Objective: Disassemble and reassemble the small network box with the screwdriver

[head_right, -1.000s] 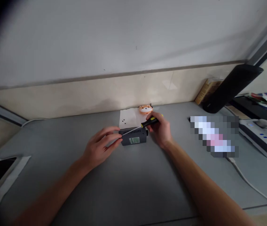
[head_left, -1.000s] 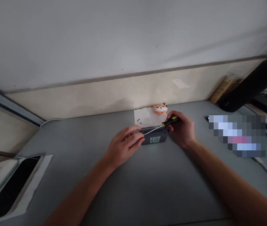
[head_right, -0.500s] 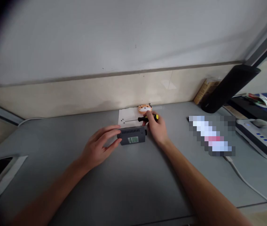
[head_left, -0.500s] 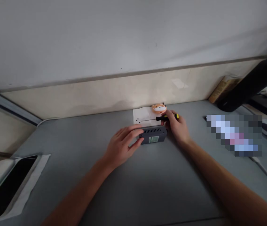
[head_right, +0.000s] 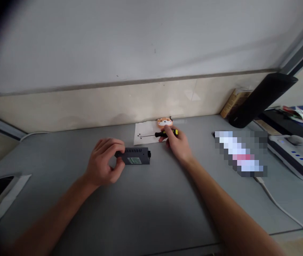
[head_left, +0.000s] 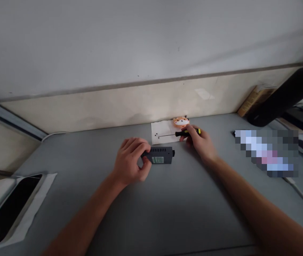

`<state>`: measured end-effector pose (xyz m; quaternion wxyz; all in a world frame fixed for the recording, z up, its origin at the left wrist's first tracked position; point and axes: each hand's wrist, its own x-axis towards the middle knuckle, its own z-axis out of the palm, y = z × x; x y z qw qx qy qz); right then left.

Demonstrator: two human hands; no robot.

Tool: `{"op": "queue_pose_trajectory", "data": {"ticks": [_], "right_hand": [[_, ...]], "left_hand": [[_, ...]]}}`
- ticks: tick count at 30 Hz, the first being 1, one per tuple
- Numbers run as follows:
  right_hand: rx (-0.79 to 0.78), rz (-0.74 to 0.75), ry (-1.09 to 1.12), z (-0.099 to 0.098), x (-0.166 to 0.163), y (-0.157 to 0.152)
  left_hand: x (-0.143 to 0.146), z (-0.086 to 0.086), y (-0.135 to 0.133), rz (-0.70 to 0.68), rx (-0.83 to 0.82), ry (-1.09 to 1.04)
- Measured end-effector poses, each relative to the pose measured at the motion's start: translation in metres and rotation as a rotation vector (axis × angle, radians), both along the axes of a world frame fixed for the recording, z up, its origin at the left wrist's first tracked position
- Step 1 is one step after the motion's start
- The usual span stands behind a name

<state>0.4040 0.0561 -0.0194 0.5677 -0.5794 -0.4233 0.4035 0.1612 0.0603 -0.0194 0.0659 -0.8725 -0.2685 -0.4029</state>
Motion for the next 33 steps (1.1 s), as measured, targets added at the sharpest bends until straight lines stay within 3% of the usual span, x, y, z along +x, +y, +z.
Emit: {"op": "queue_pose_trajectory", "data": {"ticks": [10,16,20,33], "right_hand": [[0.013,-0.031,-0.022,-0.001,-0.001,0.000],[0.020,-0.140,0.251,0.001,0.002,0.002],[0.036,-0.130,0.370,0.004,0.004,0.002],[-0.016,-0.099,0.451,0.010,0.003,-0.001]], "left_hand": [[0.010,-0.001,-0.003,-0.068,0.056,0.033],[0.011,-0.002,-0.004,-0.052,0.080,0.028],[0.013,-0.004,-0.006,-0.057,0.076,0.041],[0.018,-0.004,-0.010,-0.030,0.067,0.021]]}}
